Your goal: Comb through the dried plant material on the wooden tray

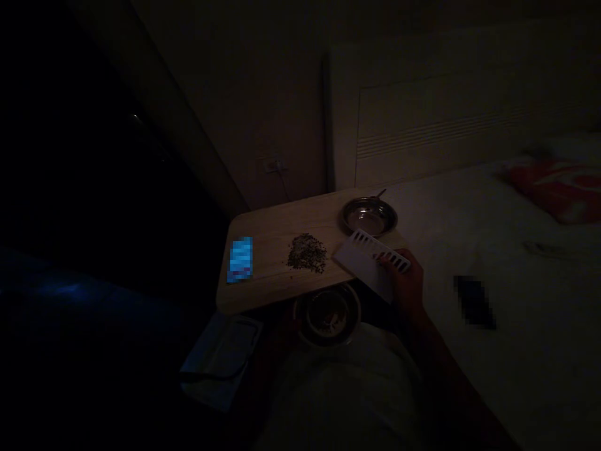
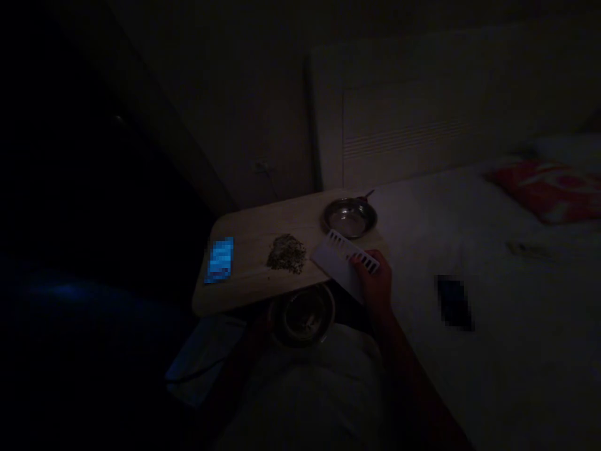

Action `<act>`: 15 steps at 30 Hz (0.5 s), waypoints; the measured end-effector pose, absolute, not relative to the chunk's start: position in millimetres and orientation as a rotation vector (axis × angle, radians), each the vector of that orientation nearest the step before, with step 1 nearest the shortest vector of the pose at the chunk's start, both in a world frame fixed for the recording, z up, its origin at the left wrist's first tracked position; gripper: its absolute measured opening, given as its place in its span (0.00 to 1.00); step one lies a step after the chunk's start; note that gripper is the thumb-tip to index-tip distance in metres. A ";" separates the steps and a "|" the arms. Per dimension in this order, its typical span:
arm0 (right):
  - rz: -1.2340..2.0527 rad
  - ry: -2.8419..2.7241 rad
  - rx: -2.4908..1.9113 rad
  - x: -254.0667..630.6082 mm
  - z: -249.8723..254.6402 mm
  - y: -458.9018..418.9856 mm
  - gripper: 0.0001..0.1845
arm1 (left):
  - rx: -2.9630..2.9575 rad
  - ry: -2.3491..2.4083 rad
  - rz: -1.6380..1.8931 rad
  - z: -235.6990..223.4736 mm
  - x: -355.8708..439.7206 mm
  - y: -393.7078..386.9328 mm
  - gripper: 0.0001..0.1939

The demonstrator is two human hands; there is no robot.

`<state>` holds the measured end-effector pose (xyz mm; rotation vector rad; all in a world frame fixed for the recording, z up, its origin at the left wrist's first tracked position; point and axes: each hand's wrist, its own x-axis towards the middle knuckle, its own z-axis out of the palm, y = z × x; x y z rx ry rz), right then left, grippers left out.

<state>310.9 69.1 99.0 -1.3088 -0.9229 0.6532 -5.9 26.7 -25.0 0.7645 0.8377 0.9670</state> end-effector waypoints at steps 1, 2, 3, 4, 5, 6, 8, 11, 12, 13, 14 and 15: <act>0.662 -0.911 -1.308 309.8 96.7 69.1 0.14 | 0.780 0.846 0.967 -25.0 -7.1 25.7 0.30; 0.667 -0.902 -1.311 308.5 94.4 69.0 0.14 | 0.800 0.854 0.967 -24.5 -8.0 25.0 0.31; 0.665 -0.896 -1.314 307.1 92.6 68.9 0.14 | 0.824 0.862 0.963 -24.0 -8.5 24.6 0.32; 0.658 -0.894 -1.314 305.7 91.4 68.8 0.13 | 0.846 0.871 0.962 -23.6 -8.6 24.5 0.33; 0.655 -0.899 -1.309 304.2 91.0 68.6 0.13 | 0.868 0.878 0.963 -23.4 -8.5 24.8 0.34; 0.654 -0.910 -1.302 302.8 91.3 68.4 0.13 | 0.888 0.888 0.965 -23.6 -8.2 25.4 0.36; 0.642 -0.950 -1.294 299.8 93.3 67.7 0.13 | 0.918 0.907 0.977 -24.7 -7.6 26.8 0.38; 0.581 -1.010 -1.316 294.8 97.0 65.7 0.13 | 0.956 0.923 0.974 -26.6 -8.0 28.3 0.40; 0.563 -1.024 -1.326 292.7 97.6 64.5 0.13 | 0.969 0.929 0.967 -27.1 -8.5 28.4 0.40; 0.550 -1.038 -1.335 290.3 97.9 62.9 0.12 | 0.979 0.936 0.959 -27.5 -9.2 28.4 0.40; 0.549 -1.055 -1.340 287.4 97.8 60.8 0.12 | 0.984 0.946 0.949 -27.8 -9.9 28.4 0.41; 0.546 -1.079 -1.350 284.1 97.4 58.1 0.12 | 0.988 0.961 0.945 -28.2 -10.6 28.4 0.41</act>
